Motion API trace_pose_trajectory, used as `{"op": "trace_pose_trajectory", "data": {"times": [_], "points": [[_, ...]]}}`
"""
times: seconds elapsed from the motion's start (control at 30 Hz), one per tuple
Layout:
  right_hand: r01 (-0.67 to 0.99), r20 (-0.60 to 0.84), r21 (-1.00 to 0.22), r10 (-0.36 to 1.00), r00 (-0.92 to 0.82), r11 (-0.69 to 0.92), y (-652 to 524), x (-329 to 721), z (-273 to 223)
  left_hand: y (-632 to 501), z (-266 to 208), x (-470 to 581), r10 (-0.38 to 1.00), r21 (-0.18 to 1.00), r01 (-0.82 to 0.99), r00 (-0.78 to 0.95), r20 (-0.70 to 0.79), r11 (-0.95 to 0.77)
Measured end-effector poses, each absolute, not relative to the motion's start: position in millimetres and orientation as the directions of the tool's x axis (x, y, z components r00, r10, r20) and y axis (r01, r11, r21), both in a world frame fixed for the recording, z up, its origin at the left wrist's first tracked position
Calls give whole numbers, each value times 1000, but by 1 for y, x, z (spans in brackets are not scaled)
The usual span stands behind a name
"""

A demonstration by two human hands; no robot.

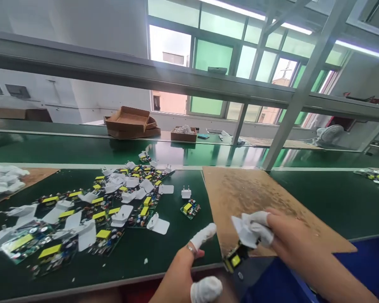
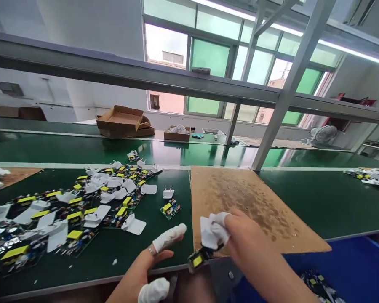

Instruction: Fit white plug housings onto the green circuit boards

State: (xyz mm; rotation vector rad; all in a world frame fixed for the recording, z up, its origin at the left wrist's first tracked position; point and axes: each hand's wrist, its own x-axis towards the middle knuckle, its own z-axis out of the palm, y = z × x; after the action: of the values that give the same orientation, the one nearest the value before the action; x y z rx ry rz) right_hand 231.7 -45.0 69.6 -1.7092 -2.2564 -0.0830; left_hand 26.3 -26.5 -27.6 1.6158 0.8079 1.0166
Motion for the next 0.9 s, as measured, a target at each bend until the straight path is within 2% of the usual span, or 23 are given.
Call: {"op": "trace_pose_trajectory", "data": {"times": [0.07,0.13,0.23,0.27,0.33,0.37,0.4,0.47,0.53,0.57,0.7,0.77,0.9], "points": [[937,191,-134,936,-295,322,-34,203,75,-31,-18,35,874,978,-26,443,198,-208],[921,145,-187,937,-317,341,-19,179,77,-32,-12,37,920,992,-43,370,126,-119],[804,238,-440,915,-325,400,-3,166,72,-25,-15,30,991,986,-161,116,66,-47],[749,305,-529,913,-271,399,0,168,67,-23,-18,26,998,975,-220,47,31,-19],[627,376,-705,924,-64,331,2,175,53,-17,-25,16,996,935,-345,35,-78,86],[553,329,-790,944,17,265,2,179,44,-15,-28,11,989,909,-390,59,-137,149],[462,231,-866,973,26,193,1,180,34,-13,-30,7,982,883,-431,76,-172,188],[259,5,-964,983,-185,54,-1,177,13,-10,-33,0,987,843,-514,49,-152,156],[138,-93,-990,916,-391,-41,-4,167,-5,-10,-34,-4,997,819,-569,9,-82,73],[106,-95,-993,906,-413,-56,-4,161,-12,-10,-34,-5,998,808,-586,18,-57,56],[114,-40,-993,957,-288,-7,-7,138,-24,-17,-39,-5,987,790,-592,87,-134,159],[175,18,-983,981,-193,52,-10,131,-26,-22,-44,-3,984,828,-543,-16,-175,138],[342,144,-928,989,-36,148,-15,124,-29,-30,-52,4,951,928,-373,-289,-112,-4]]}}
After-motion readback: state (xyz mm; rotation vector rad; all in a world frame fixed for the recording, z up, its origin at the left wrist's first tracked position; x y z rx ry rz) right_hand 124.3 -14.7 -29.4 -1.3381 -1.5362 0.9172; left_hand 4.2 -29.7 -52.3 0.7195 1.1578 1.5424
